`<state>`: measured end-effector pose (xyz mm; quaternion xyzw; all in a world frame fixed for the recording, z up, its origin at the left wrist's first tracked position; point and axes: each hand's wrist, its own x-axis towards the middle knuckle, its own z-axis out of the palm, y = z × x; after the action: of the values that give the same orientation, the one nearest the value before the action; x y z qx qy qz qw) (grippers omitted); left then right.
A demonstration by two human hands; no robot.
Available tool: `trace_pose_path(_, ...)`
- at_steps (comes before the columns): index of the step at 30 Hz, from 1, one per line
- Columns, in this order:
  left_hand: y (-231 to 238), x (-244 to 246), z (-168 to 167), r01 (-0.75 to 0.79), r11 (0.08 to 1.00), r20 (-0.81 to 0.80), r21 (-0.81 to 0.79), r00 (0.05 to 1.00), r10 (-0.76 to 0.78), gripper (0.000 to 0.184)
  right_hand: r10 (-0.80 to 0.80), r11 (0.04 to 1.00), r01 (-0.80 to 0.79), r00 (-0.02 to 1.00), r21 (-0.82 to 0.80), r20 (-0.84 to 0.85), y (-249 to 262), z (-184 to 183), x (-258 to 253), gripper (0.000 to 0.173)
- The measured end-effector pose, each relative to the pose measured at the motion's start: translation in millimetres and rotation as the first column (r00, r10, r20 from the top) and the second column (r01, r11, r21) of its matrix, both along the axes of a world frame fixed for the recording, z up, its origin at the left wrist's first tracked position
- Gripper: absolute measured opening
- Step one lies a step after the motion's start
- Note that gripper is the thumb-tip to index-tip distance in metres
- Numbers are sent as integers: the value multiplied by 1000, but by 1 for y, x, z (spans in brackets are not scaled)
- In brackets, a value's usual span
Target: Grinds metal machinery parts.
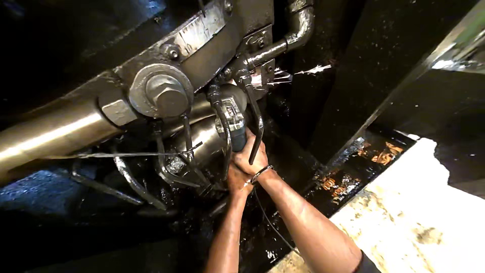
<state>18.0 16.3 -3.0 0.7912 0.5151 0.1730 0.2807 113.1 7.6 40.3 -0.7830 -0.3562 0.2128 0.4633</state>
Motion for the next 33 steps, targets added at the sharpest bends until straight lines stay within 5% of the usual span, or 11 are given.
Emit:
trace_pose_path(26, 11, -20, -22, 8, 1000, 25, 13, 1000, -9, 59, 4, 1000, -4, 1000, 6, 31, 11, -12, -18, 73)
trace_pose_path(33, 20, -33, -30, -51, 998, 242, 39, 969, 40, 59, 51, 998, -50, 999, -49, 18, 18, -6, -31, 76)
